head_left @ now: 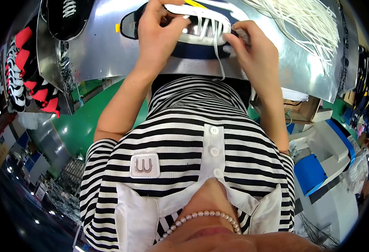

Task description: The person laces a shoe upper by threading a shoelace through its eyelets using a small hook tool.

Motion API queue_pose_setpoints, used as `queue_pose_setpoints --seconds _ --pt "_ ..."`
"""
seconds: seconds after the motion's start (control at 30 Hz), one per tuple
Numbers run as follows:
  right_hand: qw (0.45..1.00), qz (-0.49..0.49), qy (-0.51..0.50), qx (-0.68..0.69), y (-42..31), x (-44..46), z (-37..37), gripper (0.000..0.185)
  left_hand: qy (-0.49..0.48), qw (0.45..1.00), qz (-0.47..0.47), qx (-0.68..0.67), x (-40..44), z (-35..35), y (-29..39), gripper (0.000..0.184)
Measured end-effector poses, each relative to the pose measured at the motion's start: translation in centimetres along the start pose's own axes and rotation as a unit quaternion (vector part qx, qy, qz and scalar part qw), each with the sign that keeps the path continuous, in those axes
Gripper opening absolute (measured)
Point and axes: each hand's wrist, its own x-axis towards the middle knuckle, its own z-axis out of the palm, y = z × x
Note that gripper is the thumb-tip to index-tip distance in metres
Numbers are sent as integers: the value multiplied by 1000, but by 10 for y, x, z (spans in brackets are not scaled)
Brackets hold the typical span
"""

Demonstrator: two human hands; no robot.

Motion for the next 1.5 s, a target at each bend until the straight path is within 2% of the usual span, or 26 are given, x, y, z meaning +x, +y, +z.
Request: queue_pose_setpoints --seconds 0.07,0.13,0.2,0.23,0.27,0.33,0.47,0.5,0.57,0.6,0.67,0.7,0.73,0.8,0.83,0.87,0.93,0.97,1.0,1.07,1.1,1.2,1.27,1.37,1.47,1.5 --pt "998 -44 52 -14 15 3 10 27 -3 994 -36 -100 8 -12 -4 38" --pt "998 -19 59 8 19 5 10 29 -52 996 -65 -40 8 -22 10 39" --pt "999 14 39 13 9 -4 3 30 -41 991 26 126 -11 -11 25 42" --pt "1000 7 -6 -11 5 -8 1 30 -69 963 83 248 -21 -17 30 44" --pt "998 1 -51 -35 3 -11 2 30 -91 900 149 399 -28 -18 39 43" --pt "999 -22 -25 3 8 -17 22 25 -79 851 208 477 -40 -8 37 43" --pt "996 -85 22 -19 0 -14 29 12 -49 868 236 433 -19 1 12 24" --pt "997 -41 12 57 -6 -15 20 12 -30 876 252 411 -15 3 14 17" --pt "976 27 -39 214 -15 -24 6 14 -22 881 260 393 -12 4 15 17" --pt "976 25 -35 213 -13 -29 2 14 -18 887 268 375 -10 5 17 16" --pt "941 -35 -249 226 -6 -39 -1 16 -7 883 294 367 -8 8 25 16" --pt "948 -72 -191 244 -7 -47 2 14 4 875 317 366 -6 9 29 16" --pt "949 -78 -190 240 -5 -43 -2 14 18 867 338 366 -5 9 31 17" --pt "952 50 -57 298 -3 -38 -14 15 29 853 370 366 -7 12 37 18" --pt "964 75 -11 257 -7 -25 -21 15 25 850 387 357 -9 14 42 18" --pt "948 42 58 311 -5 -14 -12 17 21 846 404 346 -11 17 48 19" --pt "972 14 35 231 3 -3 -5 20 12 839 421 344 -15 23 59 19" --pt "961 63 13 270 -1 -1 -2 23 0 844 420 334 -17 26 61 20" --pt "955 14 51 293 -6 1 5 26 -14 850 415 325 -19 28 63 20" --pt "937 95 4 337 -7 -1 5 23 -13 852 410 324 -20 28 67 21" --pt "936 94 1 338 -9 -7 3 23 -2 845 417 336 -17 25 67 22" --pt "927 22 -202 314 -6 -42 3 17 -5 848 386 364 -11 16 63 25" --pt "925 -29 -208 316 7 -48 8 15 -95 862 295 400 -4 12 43 22" --pt "886 115 -102 437 -3 -26 -2 15 -144 855 211 452 -2 14 16 21" --pt "931 27 40 361 7 4 17 14 -163 861 193 442 3 13 20 21" --pt "930 26 37 364 8 10 23 14 -172 868 190 426 7 11 20 21"
